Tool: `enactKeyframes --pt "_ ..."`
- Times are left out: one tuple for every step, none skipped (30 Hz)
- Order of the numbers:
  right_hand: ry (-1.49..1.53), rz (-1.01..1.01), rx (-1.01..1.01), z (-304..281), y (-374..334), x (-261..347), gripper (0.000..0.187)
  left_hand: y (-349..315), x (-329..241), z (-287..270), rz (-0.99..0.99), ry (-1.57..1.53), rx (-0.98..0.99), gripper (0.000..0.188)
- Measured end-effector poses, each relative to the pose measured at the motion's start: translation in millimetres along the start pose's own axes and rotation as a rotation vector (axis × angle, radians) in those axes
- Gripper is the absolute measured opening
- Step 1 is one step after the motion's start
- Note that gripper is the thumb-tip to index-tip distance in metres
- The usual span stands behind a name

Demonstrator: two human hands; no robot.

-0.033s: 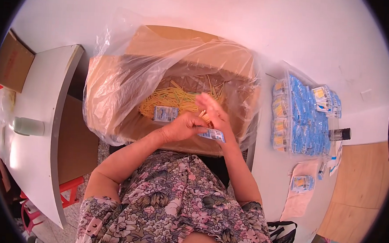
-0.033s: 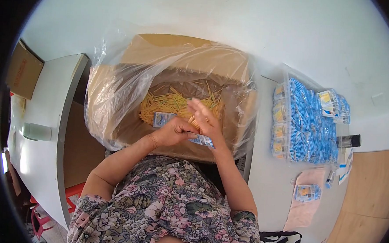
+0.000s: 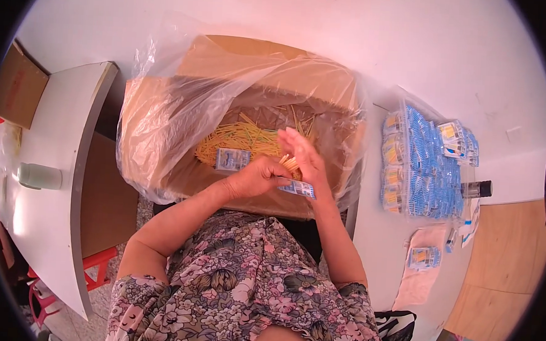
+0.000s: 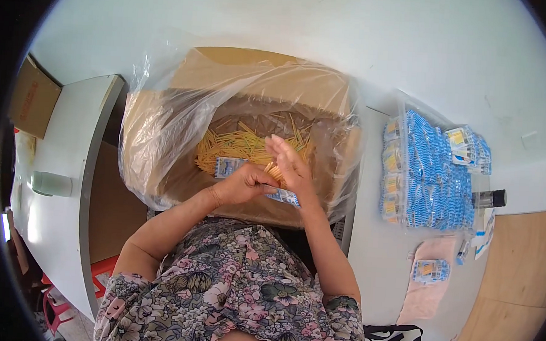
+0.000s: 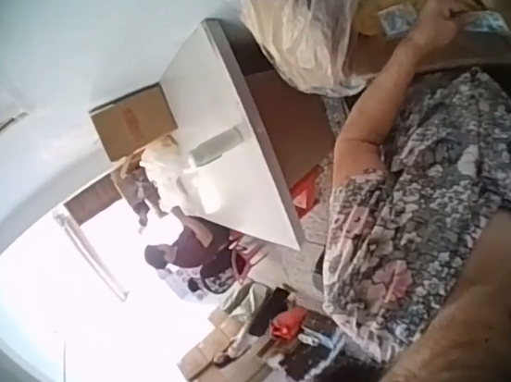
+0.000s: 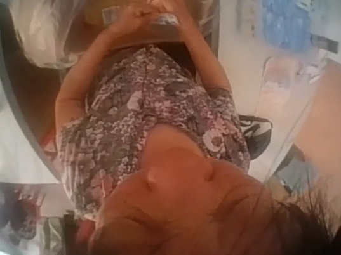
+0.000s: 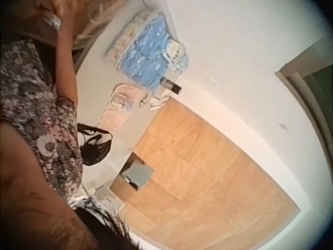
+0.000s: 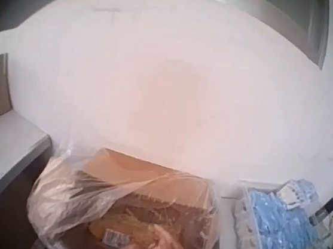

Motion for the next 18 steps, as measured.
enactKeyframes --pt "-0.15 -0.037 0.049 -3 1 7 0.041 0 0 -2 -0.008 0.081 0.015 0.01" --pt "-0.299 -0.075 0.098 -4 2 11 0.041 0 1 -3 -0.016 0.161 0.031 0.01" --pt "-0.303 -0.074 0.098 -3 2 11 0.041 0 1 -2 -0.013 0.16 0.03 0.01" --pt "-0.302 0.037 0.147 0 2 6 0.039 -1 0 -2 0.017 0.159 0.017 0.01" --pt "-0.3 0.149 0.194 2 2 0 0.038 -1 -1 -2 0.048 0.158 0.004 0.01" --pt "-0.303 0.15 0.196 4 4 1 0.038 -2 -1 -1 0.051 0.157 0.002 0.01" --pt "-0.519 0.036 0.202 7 5 6 0.036 -5 -1 -1 0.053 0.185 -0.022 0.01" --pt "-0.733 -0.081 0.207 10 6 12 0.033 -8 -2 -2 0.055 0.214 -0.045 0.01" --pt "-0.736 -0.078 0.211 12 6 17 0.033 -9 -2 -3 0.057 0.211 -0.05 0.01" --pt "-0.909 -0.091 0.126 14 7 26 0.027 -9 0 -4 0.021 0.186 -0.026 0.01" --pt "-1.081 -0.105 0.039 14 7 33 0.021 -10 2 -4 -0.016 0.16 -0.002 0.01" --pt "-1.083 -0.102 0.037 15 7 29 0.021 -9 0 -3 -0.014 0.158 0.0 0.01" --pt "-1.052 -0.237 -0.031 17 5 28 0.017 -8 -3 -2 0.027 0.181 -0.002 0.011" --pt "-1.017 -0.371 -0.099 18 3 29 0.018 -8 -6 -1 0.067 0.205 -0.005 0.011" --pt "-1.017 -0.37 -0.096 19 3 30 0.018 -8 -6 -1 0.066 0.203 -0.008 0.011" --pt "-1.075 -0.382 -0.093 20 3 33 0.021 -9 -5 -2 0.056 0.179 0.009 0.011" --pt "-1.134 -0.394 -0.09 21 4 34 0.025 -9 -4 -2 0.045 0.155 0.026 0.011" --pt "-1.133 -0.39 -0.091 21 4 33 0.025 -10 -6 -2 0.043 0.152 0.027 0.011"
Point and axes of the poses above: each hand's wrist, its own y-axis towards the middle knuckle, its own z-axis out of the palm, x = y × z, the point moved 4 cm from there along y, towards the middle knuckle, and after that the axes turned 11 degrees about x, right-handed, at the moved point
